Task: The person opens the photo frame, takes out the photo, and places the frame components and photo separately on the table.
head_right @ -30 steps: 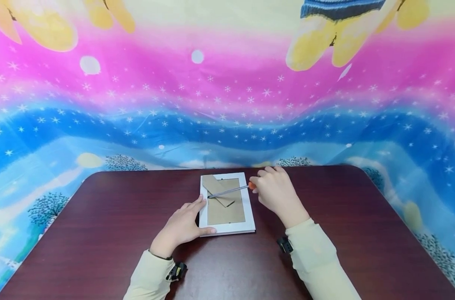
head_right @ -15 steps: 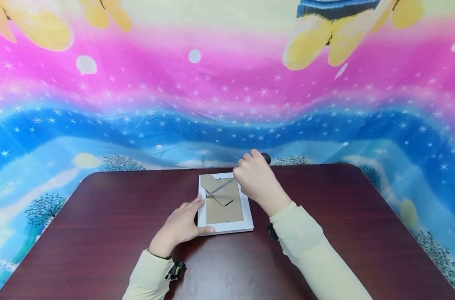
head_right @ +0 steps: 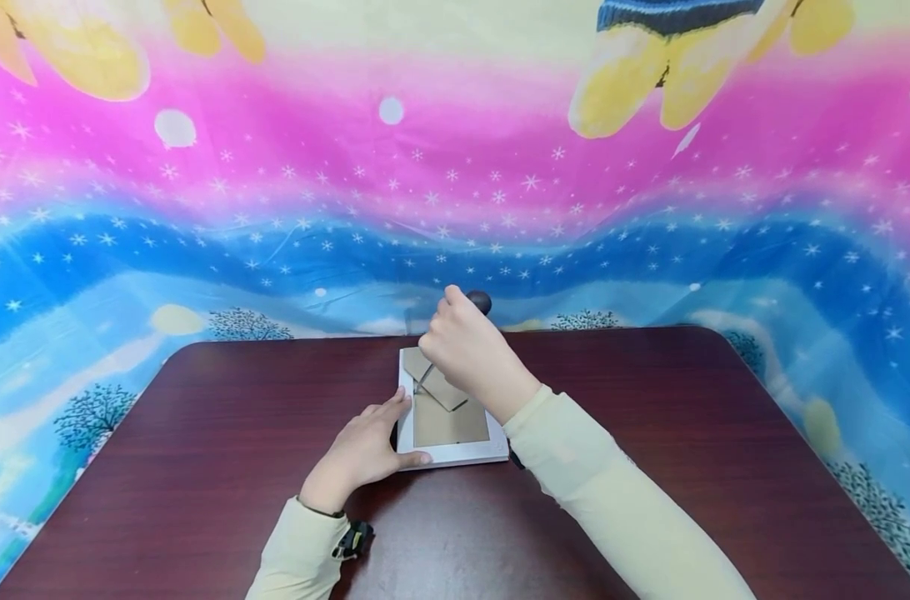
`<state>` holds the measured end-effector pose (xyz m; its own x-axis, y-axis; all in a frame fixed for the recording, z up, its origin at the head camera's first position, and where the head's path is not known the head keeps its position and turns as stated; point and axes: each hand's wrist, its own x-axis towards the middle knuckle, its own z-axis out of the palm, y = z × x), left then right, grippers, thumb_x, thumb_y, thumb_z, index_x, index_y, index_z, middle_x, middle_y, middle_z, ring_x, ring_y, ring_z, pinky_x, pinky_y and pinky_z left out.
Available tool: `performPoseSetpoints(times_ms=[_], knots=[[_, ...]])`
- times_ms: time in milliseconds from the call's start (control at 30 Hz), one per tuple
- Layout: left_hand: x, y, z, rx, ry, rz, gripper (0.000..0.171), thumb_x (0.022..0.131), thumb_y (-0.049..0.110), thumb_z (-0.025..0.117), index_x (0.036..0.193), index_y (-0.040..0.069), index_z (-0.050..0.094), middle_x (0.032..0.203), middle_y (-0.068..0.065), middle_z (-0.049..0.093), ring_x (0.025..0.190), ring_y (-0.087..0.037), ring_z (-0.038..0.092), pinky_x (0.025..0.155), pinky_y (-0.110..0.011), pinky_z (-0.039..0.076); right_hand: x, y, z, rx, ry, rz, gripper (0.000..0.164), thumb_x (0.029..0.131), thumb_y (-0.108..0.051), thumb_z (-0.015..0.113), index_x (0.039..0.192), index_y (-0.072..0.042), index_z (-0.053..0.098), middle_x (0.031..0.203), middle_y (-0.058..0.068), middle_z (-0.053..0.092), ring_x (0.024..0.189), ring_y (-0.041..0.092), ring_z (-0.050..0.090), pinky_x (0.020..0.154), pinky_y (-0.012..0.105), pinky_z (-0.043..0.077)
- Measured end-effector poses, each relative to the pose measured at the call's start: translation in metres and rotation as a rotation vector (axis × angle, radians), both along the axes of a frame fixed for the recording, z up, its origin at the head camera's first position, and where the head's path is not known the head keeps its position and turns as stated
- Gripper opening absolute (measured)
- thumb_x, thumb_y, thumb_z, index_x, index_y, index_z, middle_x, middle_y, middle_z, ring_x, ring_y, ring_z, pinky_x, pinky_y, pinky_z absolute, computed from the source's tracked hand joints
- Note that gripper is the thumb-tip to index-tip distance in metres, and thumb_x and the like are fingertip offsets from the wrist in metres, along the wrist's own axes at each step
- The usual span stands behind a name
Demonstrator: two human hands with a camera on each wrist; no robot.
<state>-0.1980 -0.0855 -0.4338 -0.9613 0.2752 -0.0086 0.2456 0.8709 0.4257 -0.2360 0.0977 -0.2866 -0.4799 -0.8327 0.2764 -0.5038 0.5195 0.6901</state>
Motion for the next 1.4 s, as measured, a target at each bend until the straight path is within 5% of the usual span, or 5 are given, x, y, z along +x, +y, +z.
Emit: performPoseSetpoints(times_ms=[267,567,833,1167,1400], knots=[[0.001,-0.001,0.001,-0.003,-0.007,0.003,0.094,0.078,0.057,0.077,0.15,0.008,0.043,0.159,-0.007,0.031,0.137,-0.035,0.04,0.107,-0.056,0.035,0.005,-0.021,0.008,0.125,0.097,0.029,0.016,0.076,-0.01,0.07,0.065,-0.021,0.072,0.061,-0.001,0.065,0.061,0.017,0.053,0.081,0.034,0.038],[0.0,-0.002,0.002,0.018,-0.033,-0.002,0.096,0.078,0.056,0.078,0.151,0.007,0.04,0.16,-0.009,0.031,0.137,-0.038,0.04,0.107,-0.059,0.035,0.016,-0.049,0.01,0.324,0.212,0.024,0.017,0.081,-0.014,0.07,0.072,-0.027,0.071,0.061,-0.005,0.063,0.059,0.012,0.041,0.075,0.032,0.032],[-0.002,-0.002,0.003,0.001,-0.023,-0.007,0.097,0.078,0.057,0.077,0.152,0.006,0.039,0.159,-0.009,0.033,0.134,-0.037,0.043,0.105,-0.056,0.038,0.019,-0.06,0.01,0.39,0.229,0.017,0.022,0.082,-0.009,0.065,0.074,-0.03,0.07,0.061,-0.007,0.062,0.06,0.011,0.048,0.079,0.034,0.038],[-0.001,0.001,0.001,-0.01,-0.021,-0.005,0.095,0.079,0.058,0.076,0.151,0.007,0.041,0.159,-0.008,0.031,0.137,-0.038,0.04,0.108,-0.057,0.035,0.006,-0.037,0.013,0.24,0.136,-0.024,0.011,0.08,-0.014,0.073,0.073,-0.023,0.074,0.065,-0.002,0.066,0.063,0.015,0.054,0.081,0.033,0.037],[-0.001,-0.001,0.0,-0.039,0.024,0.001,0.095,0.078,0.062,0.074,0.15,0.007,0.044,0.158,-0.009,0.034,0.136,-0.036,0.041,0.107,-0.055,0.036,-0.006,-0.012,0.011,0.059,-0.064,-0.041,0.019,0.075,-0.008,0.072,0.061,-0.02,0.068,0.06,-0.001,0.061,0.064,0.017,0.057,0.079,0.033,0.039]])
